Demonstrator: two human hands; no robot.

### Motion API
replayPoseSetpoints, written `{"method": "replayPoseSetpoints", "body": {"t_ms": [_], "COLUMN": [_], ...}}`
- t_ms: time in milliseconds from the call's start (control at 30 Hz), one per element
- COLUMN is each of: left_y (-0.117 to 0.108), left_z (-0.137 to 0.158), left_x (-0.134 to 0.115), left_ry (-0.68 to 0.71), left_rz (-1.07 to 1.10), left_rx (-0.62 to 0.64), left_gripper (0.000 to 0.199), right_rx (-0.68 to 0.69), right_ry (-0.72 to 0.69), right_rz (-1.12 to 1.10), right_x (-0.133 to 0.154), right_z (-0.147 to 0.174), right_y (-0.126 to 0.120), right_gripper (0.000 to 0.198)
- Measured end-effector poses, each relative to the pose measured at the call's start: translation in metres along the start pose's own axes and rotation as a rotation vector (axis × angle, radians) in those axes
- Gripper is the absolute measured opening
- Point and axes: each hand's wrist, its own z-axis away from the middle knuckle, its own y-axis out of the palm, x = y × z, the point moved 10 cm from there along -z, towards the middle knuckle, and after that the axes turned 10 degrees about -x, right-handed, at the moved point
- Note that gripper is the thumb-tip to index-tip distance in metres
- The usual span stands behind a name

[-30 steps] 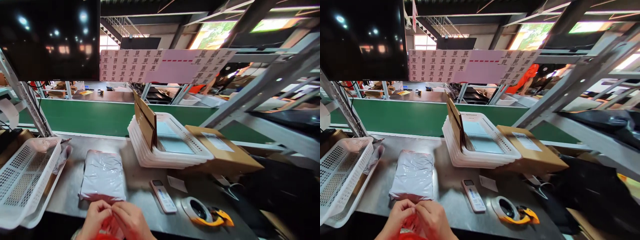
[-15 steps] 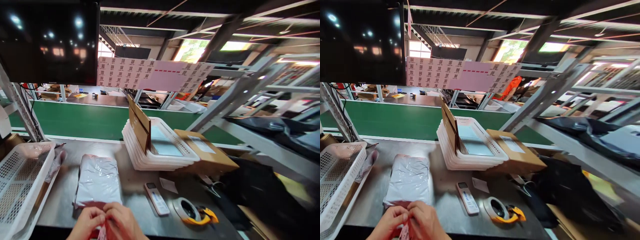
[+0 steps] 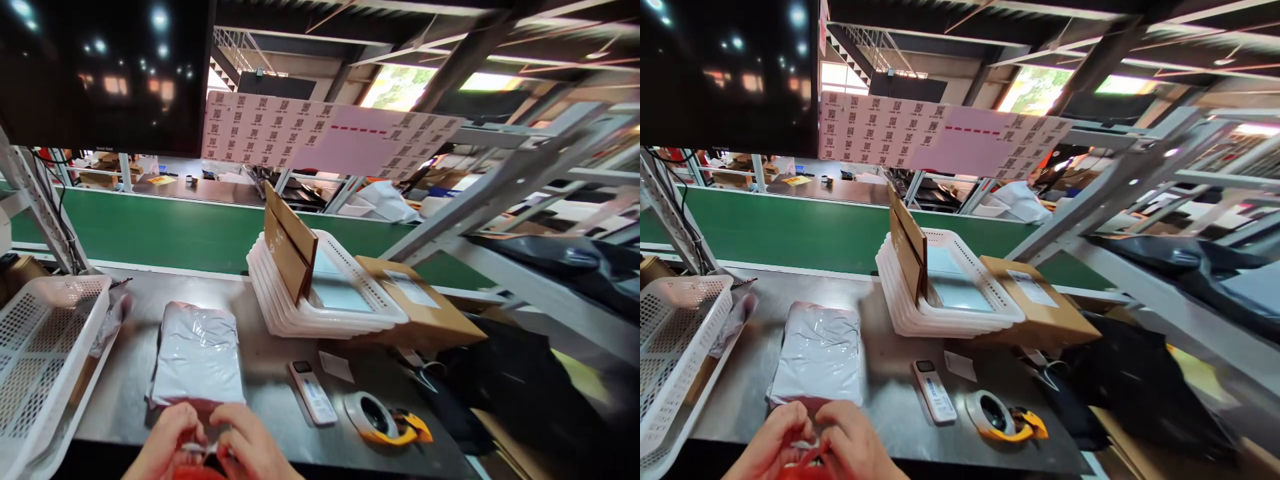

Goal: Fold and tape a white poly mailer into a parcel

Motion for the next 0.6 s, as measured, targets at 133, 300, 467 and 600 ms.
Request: {"method": "replayPoseSetpoints", "body": {"t_ms": [133, 300, 467, 600], "left_y": [0.006, 0.008, 0.011, 0.001], "left_z": [0.007, 0.005, 0.004, -0.007], "left_x": [-0.016, -0.022, -0.017, -0.008], "left_ry": [0.108, 0.094, 0.044, 0.038], "left_rz": [-0.160, -0.156, -0.169, -0.090], "left_rx": [0.101, 0.124, 0.114, 0.025], "left_gripper": [0.059, 0.051, 0.028, 0.013], "right_rx": [0.027, 0.073, 0.177, 0.204], "right_ry": [0.048, 0.109, 0.066, 0.012], "right_rz": [0.026, -0.126, -0.154, -0.079], "right_x": [-0.005, -0.014, -0.010, -0.008], "right_z": [-0.001, -0.006, -0.016, -0.009], "right_y": [0.003, 0.008, 0.011, 0.019], "right_gripper": [0.005, 0.015, 0.013, 0.008]}}
